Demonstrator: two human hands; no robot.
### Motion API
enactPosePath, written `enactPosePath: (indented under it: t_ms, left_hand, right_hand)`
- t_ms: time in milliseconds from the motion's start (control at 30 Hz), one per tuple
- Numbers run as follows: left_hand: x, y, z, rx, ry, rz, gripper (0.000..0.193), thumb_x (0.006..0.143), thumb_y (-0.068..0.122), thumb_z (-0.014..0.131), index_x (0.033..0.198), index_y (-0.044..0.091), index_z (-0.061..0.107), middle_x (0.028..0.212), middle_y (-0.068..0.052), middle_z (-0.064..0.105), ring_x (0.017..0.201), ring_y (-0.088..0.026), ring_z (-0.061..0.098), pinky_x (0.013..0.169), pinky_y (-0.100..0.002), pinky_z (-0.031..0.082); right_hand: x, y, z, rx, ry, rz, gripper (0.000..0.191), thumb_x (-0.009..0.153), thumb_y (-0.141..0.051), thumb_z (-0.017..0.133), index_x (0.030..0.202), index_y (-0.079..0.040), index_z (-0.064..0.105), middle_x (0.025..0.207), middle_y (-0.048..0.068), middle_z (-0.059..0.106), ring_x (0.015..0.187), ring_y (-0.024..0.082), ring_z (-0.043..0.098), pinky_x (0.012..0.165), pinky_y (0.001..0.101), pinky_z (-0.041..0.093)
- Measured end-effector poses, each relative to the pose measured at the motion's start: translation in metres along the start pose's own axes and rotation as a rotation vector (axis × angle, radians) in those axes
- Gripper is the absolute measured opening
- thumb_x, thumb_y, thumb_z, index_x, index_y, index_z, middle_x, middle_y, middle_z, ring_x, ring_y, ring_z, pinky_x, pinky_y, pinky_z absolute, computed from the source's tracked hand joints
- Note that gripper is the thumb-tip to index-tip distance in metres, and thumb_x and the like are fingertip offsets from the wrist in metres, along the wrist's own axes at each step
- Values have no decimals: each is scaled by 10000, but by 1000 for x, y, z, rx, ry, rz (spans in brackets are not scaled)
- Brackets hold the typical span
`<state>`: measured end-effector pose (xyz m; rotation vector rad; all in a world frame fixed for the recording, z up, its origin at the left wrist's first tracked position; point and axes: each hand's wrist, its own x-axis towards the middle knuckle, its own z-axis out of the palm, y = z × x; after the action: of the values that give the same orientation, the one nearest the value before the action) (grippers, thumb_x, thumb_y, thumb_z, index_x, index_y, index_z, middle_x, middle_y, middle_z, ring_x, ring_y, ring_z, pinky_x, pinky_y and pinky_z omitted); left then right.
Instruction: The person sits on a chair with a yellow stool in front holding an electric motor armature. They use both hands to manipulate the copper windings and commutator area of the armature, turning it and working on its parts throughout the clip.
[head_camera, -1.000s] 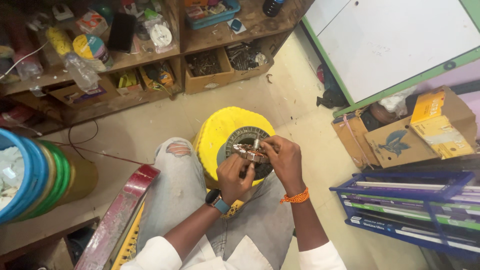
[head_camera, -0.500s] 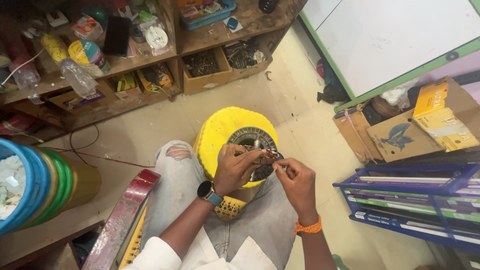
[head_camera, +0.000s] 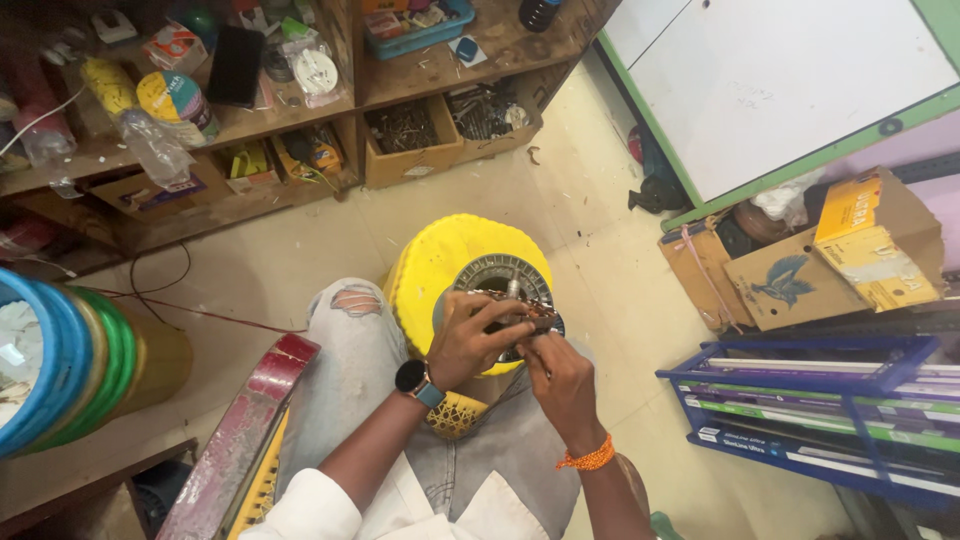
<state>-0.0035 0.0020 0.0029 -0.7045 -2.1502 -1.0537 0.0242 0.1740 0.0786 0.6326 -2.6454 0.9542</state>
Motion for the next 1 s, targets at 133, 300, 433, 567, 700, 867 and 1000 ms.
enactPosePath:
  t_ms: [133, 300, 433, 567, 700, 867, 1000]
  left_hand:
    - [-9, 4, 7, 59, 151, 64, 381, 775, 205, 811, 1139, 274, 725, 1209, 15, 622, 1124, -223, 529, 958, -448, 418]
    - [-9, 7, 13, 105, 202, 35, 198, 823, 174, 856, 947, 151, 703, 963, 27, 640, 890, -197, 554, 824, -423, 411]
    - [-5, 16, 12, -47, 192, -113, 217, 829, 62, 779, 775, 65, 570, 786, -72, 525, 706, -266, 550, 657, -414, 430]
    - [1, 27, 8, -101, 232, -233, 175, 810, 47, 732, 779, 53, 560, 781, -93, 522, 675, -294, 564, 612, -410, 457]
    - [5, 31, 5, -95, 254, -297, 163, 820, 57, 734, 794, 53, 572, 787, -103, 536, 685, -309, 581, 630, -422, 475]
    - [5, 33, 5, -80, 252, -323, 148, 813, 71, 720, 801, 55, 574, 799, -102, 552, 691, -307, 596, 632, -420, 484]
    - [6, 33, 6, -67, 257, -353, 146, 811, 72, 709, 788, 61, 566, 790, -98, 550, 674, -303, 592, 620, -420, 481]
  right_hand:
    - [-9, -4, -7, 25, -74, 19, 63, 885, -46, 725, 947, -50, 712, 783, 90, 630, 630, 247, 615, 571, 345, 488]
    - [-8, -12, -30, -12, -156, 25, 77, 834, -109, 788, 856, -64, 729, 699, 58, 620, 504, 188, 557, 493, 331, 456]
    - [7, -14, -42, -35, -119, 95, 58, 853, -84, 765, 883, -45, 734, 722, 72, 644, 506, 183, 563, 484, 322, 448]
    - [35, -9, -33, 27, -45, 64, 75, 890, -62, 744, 952, -22, 731, 804, 95, 691, 615, 192, 646, 562, 307, 500]
    - [59, -5, -15, 108, -57, 137, 86, 900, -73, 739, 958, -10, 742, 817, 113, 737, 644, 171, 712, 582, 294, 540]
    - [72, 4, -5, 93, -138, 299, 118, 883, -100, 749, 956, -8, 765, 717, 120, 727, 566, 154, 651, 535, 304, 506]
    - [71, 13, 0, 198, -147, 448, 118, 889, -116, 743, 961, -27, 772, 671, 99, 732, 571, 85, 637, 514, 288, 494]
